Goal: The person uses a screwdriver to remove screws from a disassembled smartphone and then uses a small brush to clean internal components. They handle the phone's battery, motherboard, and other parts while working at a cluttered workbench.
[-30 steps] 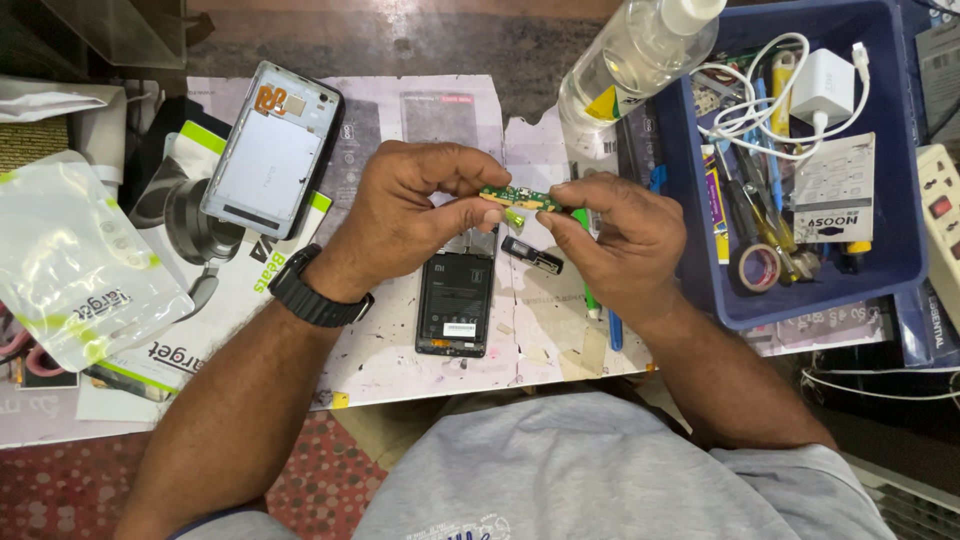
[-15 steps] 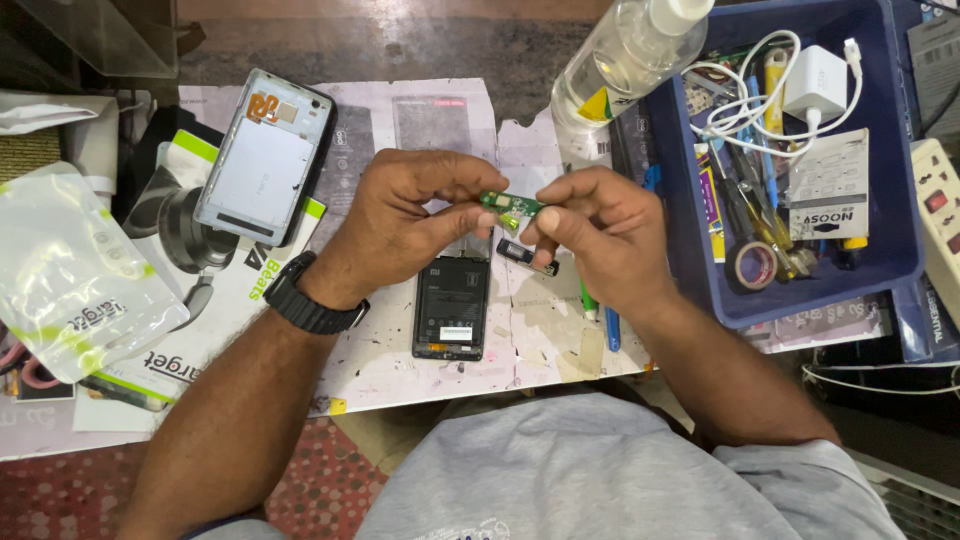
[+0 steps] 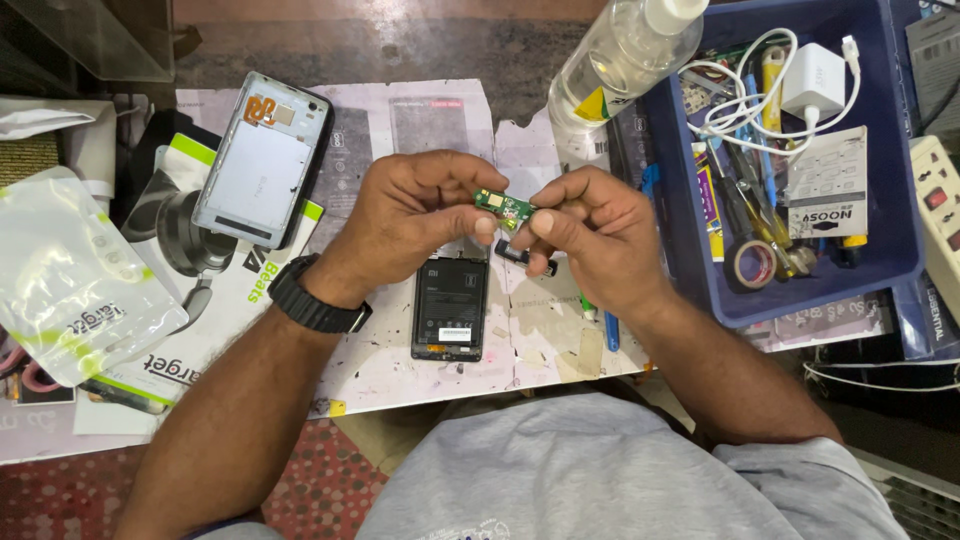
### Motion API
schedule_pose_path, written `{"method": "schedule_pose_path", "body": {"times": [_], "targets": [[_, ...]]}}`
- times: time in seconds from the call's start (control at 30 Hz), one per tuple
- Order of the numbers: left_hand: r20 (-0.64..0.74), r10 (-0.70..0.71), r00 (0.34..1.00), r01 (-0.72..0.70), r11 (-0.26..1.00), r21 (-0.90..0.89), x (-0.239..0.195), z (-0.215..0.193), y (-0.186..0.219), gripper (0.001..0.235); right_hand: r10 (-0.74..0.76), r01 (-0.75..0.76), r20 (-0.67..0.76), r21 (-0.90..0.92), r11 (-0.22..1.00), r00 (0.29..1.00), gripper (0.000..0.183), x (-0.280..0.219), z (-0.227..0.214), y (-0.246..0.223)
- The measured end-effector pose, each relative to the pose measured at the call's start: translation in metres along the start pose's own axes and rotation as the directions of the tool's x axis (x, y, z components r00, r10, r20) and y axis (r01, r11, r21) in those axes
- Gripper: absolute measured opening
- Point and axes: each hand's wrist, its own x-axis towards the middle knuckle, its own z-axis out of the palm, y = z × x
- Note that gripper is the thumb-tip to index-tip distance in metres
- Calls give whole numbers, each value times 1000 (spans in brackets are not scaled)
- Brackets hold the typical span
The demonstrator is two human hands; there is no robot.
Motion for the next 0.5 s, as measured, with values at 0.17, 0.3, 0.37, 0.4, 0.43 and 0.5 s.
{"method": "schedule_pose_path", "body": {"times": [0.17,0.3,0.37,0.4,0.43,0.5], "targets": [[4,-27,1000,27,1000,-2,1,2,-3,29,10,-10,2,-42,999,1000,14,-1,2,0],[24,10,1000,-9,998,-56,2,4,0,26,-98,91,-24,-204,975,995,17,0,5,-6],[4,17,1000,-17,1000,-1,1,5,0,25,-276,224,-65,-424,878,959,19,-8,8,-17],[1,28,1000,-28,999,30,-1,6,0,25,-398,295,-69,-558,775,915,20,-14,9,-24],[1,46,999,-46,997,67,0,4,2,26,-517,355,-42,-679,643,855,21,-17,11,-34],[-1,65,998,-64,992,108,0,3,7,26,-575,279,-37,-848,451,817,16,-30,16,-56]]}}
